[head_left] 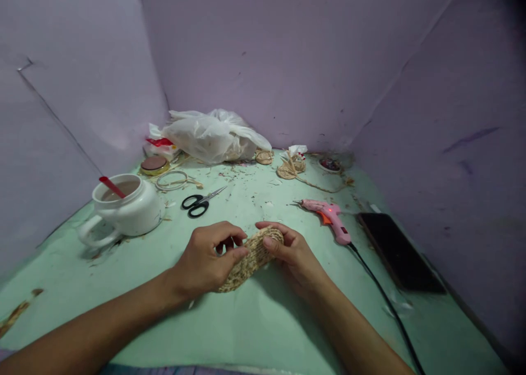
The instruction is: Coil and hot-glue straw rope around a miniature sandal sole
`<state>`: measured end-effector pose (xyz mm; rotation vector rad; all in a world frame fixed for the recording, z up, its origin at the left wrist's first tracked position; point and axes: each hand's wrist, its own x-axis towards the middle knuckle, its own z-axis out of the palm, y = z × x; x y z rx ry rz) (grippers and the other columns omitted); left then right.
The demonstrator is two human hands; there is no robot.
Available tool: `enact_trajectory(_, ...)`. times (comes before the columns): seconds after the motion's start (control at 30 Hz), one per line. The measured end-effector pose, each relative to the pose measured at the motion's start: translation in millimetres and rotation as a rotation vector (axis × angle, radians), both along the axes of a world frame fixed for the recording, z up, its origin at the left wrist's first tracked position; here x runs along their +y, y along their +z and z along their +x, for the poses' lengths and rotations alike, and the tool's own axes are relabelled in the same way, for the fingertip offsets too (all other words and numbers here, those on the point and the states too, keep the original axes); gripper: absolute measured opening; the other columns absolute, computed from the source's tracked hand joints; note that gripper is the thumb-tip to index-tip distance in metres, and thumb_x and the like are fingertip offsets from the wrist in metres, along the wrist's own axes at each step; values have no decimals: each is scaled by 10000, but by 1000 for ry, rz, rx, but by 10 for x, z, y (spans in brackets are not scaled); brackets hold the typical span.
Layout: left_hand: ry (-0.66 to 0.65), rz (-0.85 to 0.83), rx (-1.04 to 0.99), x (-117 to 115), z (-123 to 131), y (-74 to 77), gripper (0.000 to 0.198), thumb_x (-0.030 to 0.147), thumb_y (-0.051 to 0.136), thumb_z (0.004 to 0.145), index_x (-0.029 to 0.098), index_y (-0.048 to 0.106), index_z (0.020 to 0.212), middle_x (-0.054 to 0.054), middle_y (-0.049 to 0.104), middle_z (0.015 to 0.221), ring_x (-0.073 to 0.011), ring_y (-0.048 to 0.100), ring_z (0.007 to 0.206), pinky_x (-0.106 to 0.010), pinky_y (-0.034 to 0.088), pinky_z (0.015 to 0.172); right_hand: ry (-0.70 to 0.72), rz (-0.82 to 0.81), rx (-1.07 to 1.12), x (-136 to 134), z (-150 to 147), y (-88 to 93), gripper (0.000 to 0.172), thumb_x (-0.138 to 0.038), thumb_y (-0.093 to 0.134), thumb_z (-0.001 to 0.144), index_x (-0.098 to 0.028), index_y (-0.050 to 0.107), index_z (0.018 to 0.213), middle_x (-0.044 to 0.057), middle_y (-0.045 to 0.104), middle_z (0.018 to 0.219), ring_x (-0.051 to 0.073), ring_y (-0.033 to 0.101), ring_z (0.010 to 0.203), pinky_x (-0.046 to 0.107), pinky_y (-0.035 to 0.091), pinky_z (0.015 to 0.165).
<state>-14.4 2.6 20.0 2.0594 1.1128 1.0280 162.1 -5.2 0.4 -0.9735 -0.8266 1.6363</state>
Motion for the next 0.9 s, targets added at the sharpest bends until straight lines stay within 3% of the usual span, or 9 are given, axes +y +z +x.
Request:
enact_trajectory(0.27,-111,401,-9,-29,-1,-46,113,60,548,765,134,618,814,-41,609,735,-114,556,667,-224,422,596,12,51,-7,-24,-36,1,313,-330,792,598,-175,693,852,-2,636,679,109,541,607,245,401,596)
enact_trajectory(0.53,-74,411,17,-43,39,-40,72,79,492,755,132,517,714,-22,510,660,-117,472,620,-249,365,567,44,83,-7,-30,-49,-25,257,-329,783,613,-185,691,806,-9,628,672,109,543,616,242,395,597)
enact_trajectory(0.63,-33,178,-11,-44,54,22,78,128,489,748,141,519,677,-2,502,624,-102,458,573,-233,358,539,49,80,4,-34,-42,-21,253,-322,790,601,-185,684,785,-11,623,668,104,537,601,239,390,590)
enact_trajectory(0.8,-139,-604,-240,31,65,142,135,269,535,678,144,526,629,38,453,516,-67,395,463,-182,311,432,113,87,18,-59,-31,-1,250,-327,788,602,-181,673,769,-12,613,644,98,524,571,229,371,561)
enact_trajectory(0.9,-209,-901,-367,93,66,122,170,295,595,587,144,520,607,52,430,449,-50,369,395,-158,260,372,153,115,-7,-69,-40,-11,260,-346,779,611,-175,668,771,3,621,655,115,536,583,244,374,566)
